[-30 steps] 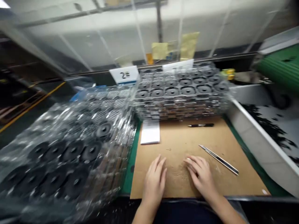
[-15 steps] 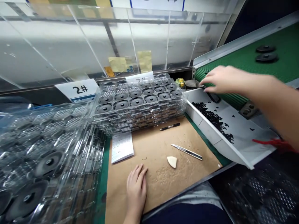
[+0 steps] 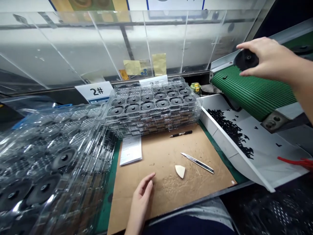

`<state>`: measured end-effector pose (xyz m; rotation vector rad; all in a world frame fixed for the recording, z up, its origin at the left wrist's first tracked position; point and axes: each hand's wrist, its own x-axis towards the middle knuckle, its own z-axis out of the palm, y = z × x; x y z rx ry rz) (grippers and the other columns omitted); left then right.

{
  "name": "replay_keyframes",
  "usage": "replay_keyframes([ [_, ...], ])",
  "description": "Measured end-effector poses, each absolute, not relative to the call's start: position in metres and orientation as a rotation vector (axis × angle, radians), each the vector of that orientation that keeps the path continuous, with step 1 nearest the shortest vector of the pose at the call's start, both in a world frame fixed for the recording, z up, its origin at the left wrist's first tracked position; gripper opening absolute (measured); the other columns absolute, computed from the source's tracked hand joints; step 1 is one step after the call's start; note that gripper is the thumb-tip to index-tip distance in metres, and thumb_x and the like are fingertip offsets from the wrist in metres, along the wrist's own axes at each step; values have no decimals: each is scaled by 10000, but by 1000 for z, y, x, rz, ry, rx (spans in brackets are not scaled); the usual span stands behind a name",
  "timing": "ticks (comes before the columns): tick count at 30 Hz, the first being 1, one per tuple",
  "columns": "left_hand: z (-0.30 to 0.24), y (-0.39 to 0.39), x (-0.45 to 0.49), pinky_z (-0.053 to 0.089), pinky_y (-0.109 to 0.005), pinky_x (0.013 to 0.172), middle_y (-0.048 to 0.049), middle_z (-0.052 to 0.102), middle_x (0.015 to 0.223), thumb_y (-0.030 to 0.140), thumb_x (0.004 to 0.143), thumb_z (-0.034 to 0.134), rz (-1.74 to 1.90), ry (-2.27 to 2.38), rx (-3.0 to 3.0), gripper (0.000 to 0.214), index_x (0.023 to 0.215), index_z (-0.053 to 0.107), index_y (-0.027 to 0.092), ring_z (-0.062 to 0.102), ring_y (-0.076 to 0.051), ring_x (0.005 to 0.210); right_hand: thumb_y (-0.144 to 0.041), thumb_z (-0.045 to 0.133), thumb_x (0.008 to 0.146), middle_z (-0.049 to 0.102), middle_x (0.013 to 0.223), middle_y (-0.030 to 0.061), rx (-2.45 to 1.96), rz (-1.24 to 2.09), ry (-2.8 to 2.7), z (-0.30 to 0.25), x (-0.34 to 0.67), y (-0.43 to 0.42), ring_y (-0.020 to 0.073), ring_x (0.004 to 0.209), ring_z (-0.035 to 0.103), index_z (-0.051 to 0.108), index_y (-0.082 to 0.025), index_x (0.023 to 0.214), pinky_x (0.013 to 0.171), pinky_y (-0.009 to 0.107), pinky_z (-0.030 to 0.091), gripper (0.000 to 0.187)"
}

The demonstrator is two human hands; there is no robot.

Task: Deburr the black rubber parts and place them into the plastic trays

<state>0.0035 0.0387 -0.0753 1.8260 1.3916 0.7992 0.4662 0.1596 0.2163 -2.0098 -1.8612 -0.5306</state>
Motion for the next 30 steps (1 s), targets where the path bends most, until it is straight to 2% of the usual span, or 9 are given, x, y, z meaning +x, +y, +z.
replay_keyframes([
  [1,-63,30,12,541,-386,872,-120,669,1127,242,936,333,817,1350,1780,325,1182,533,176,633,-228,1043,-545,314,694,483,1284,107,-1853,-394,-2105,211,438,142,279,1213,379,593,97,1002,888,342,308,765],
  [3,-37,13,30,542,-352,873,-142,627,1197,191,929,367,1002,1157,1632,341,1260,450,184,632,-216,1047,-481,530,737,486,1307,92,-1545,16,-2303,184,378,98,231,1231,414,462,-93,1310,1002,350,307,695],
  [6,-8,-1,51,412,-422,1028,-114,564,1294,186,816,603,1307,769,2112,553,1330,409,242,510,-248,1209,-430,686,717,430,1374,85,-1386,1014,-2213,110,307,30,256,1247,427,425,-279,1345,1022,391,393,697],
  [9,3,-1,58,309,-483,1078,-70,612,1238,159,795,629,1105,406,2494,610,1349,401,275,458,-261,1253,-482,791,568,527,1280,100,-1184,1789,-1630,31,269,-17,297,1189,488,520,-246,1259,1025,441,380,779],
  [11,2,0,58,350,-470,1048,-80,595,1255,139,826,580,788,467,2410,594,1366,379,285,453,-272,1255,-606,741,564,548,1253,120,-1077,1980,-1152,-6,254,-37,303,1190,491,523,-224,1255,1022,443,370,819],
  [18,-10,-5,51,313,-513,1047,-137,530,1312,252,780,629,522,611,2162,670,1384,340,277,441,-336,1254,-711,572,661,581,1202,109,-1230,1969,-510,-37,218,-71,279,1177,503,597,-241,1153,1007,437,373,681],
  [24,-5,-6,38,344,-427,1060,-127,492,1362,263,758,654,564,758,2017,689,1381,360,238,434,-296,1270,-644,241,882,652,995,108,-1378,1724,-1296,-28,209,-41,201,907,628,563,-177,1189,877,371,471,645],
  [28,-9,-14,20,325,-436,1079,-86,498,1362,261,727,706,702,969,1427,652,1325,450,308,429,-279,1274,-678,388,816,625,752,46,-1565,1450,-1581,-34,225,-10,164,613,597,614,-188,1109,652,308,501,614],
  [30,-14,-17,11,361,-465,1046,-114,515,1337,353,675,747,804,941,915,724,1324,430,306,487,-307,1220,-601,450,828,594,790,54,-1748,1222,-1574,-45,237,4,160,589,559,587,-190,1139,622,321,481,533],
])
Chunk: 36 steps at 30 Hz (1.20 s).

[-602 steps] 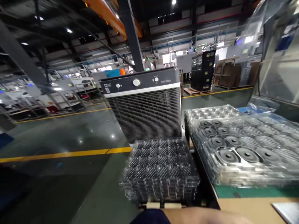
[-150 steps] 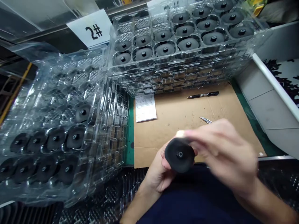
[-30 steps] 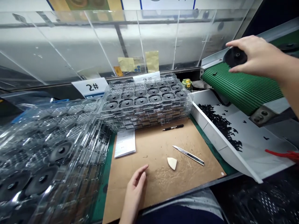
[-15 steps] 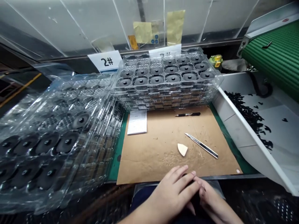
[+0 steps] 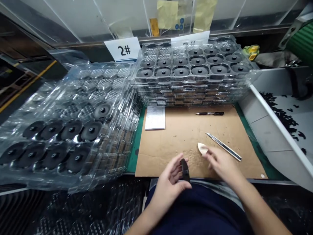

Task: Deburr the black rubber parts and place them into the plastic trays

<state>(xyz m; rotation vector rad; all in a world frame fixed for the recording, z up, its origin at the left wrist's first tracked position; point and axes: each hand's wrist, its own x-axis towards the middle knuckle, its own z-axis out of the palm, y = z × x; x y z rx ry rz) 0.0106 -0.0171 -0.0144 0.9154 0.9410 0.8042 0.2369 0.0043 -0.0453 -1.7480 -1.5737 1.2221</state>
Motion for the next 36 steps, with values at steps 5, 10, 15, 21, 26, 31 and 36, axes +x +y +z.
replay_keyframes([
  [5,-24,-18,-9,407,-454,1003,-125,497,1340,443,761,643,918,744,160,587,1277,423,269,527,-327,1173,-487,545,799,509,1071,127,-1894,850,-1585,-85,228,7,233,817,563,615,-199,1073,748,408,466,404],
  [10,-21,-16,-15,406,-417,1014,-123,474,1363,381,769,659,961,695,95,587,1290,422,251,490,-323,1212,-394,459,882,616,913,66,-1743,873,-1677,-83,199,-2,192,797,583,616,-219,1075,754,340,476,304],
  [15,-13,-10,-9,428,-410,987,-121,527,1311,363,738,699,960,683,156,635,1301,424,258,531,-298,1172,-337,476,898,622,1023,22,-1641,908,-1670,-9,172,12,128,772,576,578,-269,1146,621,240,470,276],
  [21,-4,-2,-6,483,-255,894,-64,606,1218,277,671,770,963,774,264,566,1189,544,245,599,-199,1065,-116,467,876,618,943,20,-1163,959,-1890,50,130,6,96,852,575,583,-200,1113,759,211,474,277],
  [26,-1,-4,-10,464,-292,930,-73,637,1160,324,622,796,1002,765,317,575,1143,582,208,588,-223,1081,-141,454,891,621,902,46,-1208,770,-1871,49,125,11,123,793,572,588,-180,1110,734,255,483,259],
  [31,3,-5,-12,484,-296,909,-31,626,1180,296,552,839,995,806,326,679,1175,568,275,600,-222,1067,-113,466,878,623,909,33,-1095,1017,-1919,52,131,3,106,798,572,598,-191,1072,709,225,494,247],
  [36,7,-3,-4,435,-313,983,-55,648,1134,380,549,822,956,769,374,623,1112,608,222,572,-230,1115,-126,465,881,629,919,56,-1135,748,-1856,53,138,7,134,817,577,582,-158,1124,763,275,488,272],
])
